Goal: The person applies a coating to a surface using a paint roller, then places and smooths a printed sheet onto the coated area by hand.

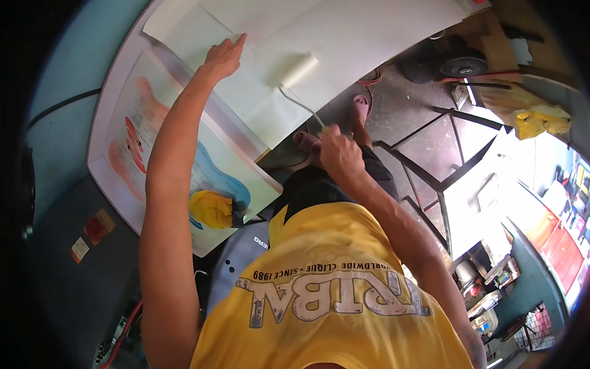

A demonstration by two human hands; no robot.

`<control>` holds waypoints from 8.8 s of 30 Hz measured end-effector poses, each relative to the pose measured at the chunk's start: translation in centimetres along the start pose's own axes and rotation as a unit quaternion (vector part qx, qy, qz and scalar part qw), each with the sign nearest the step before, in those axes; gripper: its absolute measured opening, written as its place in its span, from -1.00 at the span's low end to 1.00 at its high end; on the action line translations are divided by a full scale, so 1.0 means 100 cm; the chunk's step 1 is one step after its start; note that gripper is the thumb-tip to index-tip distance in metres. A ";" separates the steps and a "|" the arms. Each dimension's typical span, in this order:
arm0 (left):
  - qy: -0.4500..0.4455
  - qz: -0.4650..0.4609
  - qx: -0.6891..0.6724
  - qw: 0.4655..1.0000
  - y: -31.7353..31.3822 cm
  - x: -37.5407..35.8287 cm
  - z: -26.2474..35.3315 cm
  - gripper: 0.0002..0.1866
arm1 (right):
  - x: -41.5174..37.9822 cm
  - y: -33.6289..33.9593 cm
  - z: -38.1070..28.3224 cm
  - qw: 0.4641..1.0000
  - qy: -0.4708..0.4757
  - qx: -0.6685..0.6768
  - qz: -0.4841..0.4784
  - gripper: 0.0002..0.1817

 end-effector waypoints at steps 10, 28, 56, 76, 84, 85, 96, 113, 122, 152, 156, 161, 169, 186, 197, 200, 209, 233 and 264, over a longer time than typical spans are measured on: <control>-0.019 0.045 0.022 0.999 0.003 0.003 0.000 -0.38 | -0.075 0.044 0.055 0.993 -0.109 0.032 -0.026 -0.73; 0.013 0.007 0.048 0.999 0.002 0.005 0.013 -0.26 | 0.137 0.171 0.115 0.973 0.133 -0.111 -0.150 -0.66; 0.029 -0.093 -0.045 0.994 0.032 0.009 0.001 0.07 | 0.180 0.370 0.464 0.983 -0.001 -0.183 -0.027 -0.85; -0.011 -0.039 -0.130 0.991 0.012 0.016 -0.008 -0.01 | -0.301 0.050 0.448 0.628 -0.630 0.161 0.428 -0.62; -0.032 0.165 -0.201 0.965 0.009 0.001 -0.001 -0.19 | -0.408 -0.022 0.512 0.686 -0.616 0.142 0.361 -0.52; -0.036 0.185 -0.187 0.964 0.010 -0.007 0.003 -0.22 | -0.410 -0.035 0.519 0.685 -0.614 0.144 0.365 -0.52; 0.002 0.172 -0.186 0.967 -0.023 -0.097 0.024 -0.38 | -0.396 -0.083 0.536 0.694 -0.630 0.138 0.319 -0.51; 0.256 0.268 -0.753 0.543 -0.133 -0.181 0.136 -0.44 | -0.127 -0.018 0.408 0.834 -0.173 0.422 0.310 -0.49; 0.311 0.223 -0.814 0.438 -0.136 -0.132 0.214 -0.41 | 0.216 0.082 0.428 0.740 0.036 0.638 0.210 -0.60; 0.276 0.278 -0.907 0.153 0.013 -0.107 0.176 -0.29 | 0.324 0.336 0.361 0.699 -0.098 0.675 0.214 -0.38; 0.172 0.421 -0.884 0.107 0.045 -0.088 0.126 -0.26 | 0.379 0.384 0.278 0.740 0.120 0.646 0.143 -0.31; 0.199 0.550 -0.767 0.263 0.083 -0.022 0.085 -0.38 | 0.498 0.363 0.220 0.876 0.251 0.395 0.121 -0.41; 0.183 0.335 -0.251 0.889 0.069 0.113 0.136 -0.21 | 0.484 0.235 0.162 0.899 0.379 -0.122 0.184 -0.37; 0.213 0.246 -0.195 0.925 -0.014 0.079 0.176 -0.30 | 0.396 0.165 0.187 0.921 0.341 -0.184 0.047 -0.17; 0.297 0.345 -0.288 0.843 -0.029 -0.028 0.178 -0.22 | 0.369 0.152 0.183 0.899 0.367 -0.221 0.093 -0.25; 0.430 0.357 -0.188 0.808 -0.055 -0.122 0.156 -0.19 | 0.348 0.154 0.163 0.894 0.366 -0.235 0.107 -0.27; 0.681 0.363 -0.195 0.605 -0.263 -0.374 0.100 -0.54 | 0.181 0.032 0.012 0.902 0.394 0.174 -0.040 -0.54; 0.168 0.520 -0.313 0.776 -0.078 0.029 0.093 -0.33 | 0.278 0.005 -0.051 0.927 0.334 -0.013 0.169 -0.49; 0.279 0.337 -0.214 0.874 -0.048 0.037 0.100 -0.51 | 0.513 0.264 0.362 0.939 0.198 -0.142 0.244 -0.36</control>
Point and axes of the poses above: each hand's wrist, its own x-axis towards the middle knuckle, its own y-axis out of the back of the hand, z = x × y, the point moved 2 cm from there along x, towards the middle knuckle, and after that the axes turned 3 degrees about -z, right-handed, at the moved point
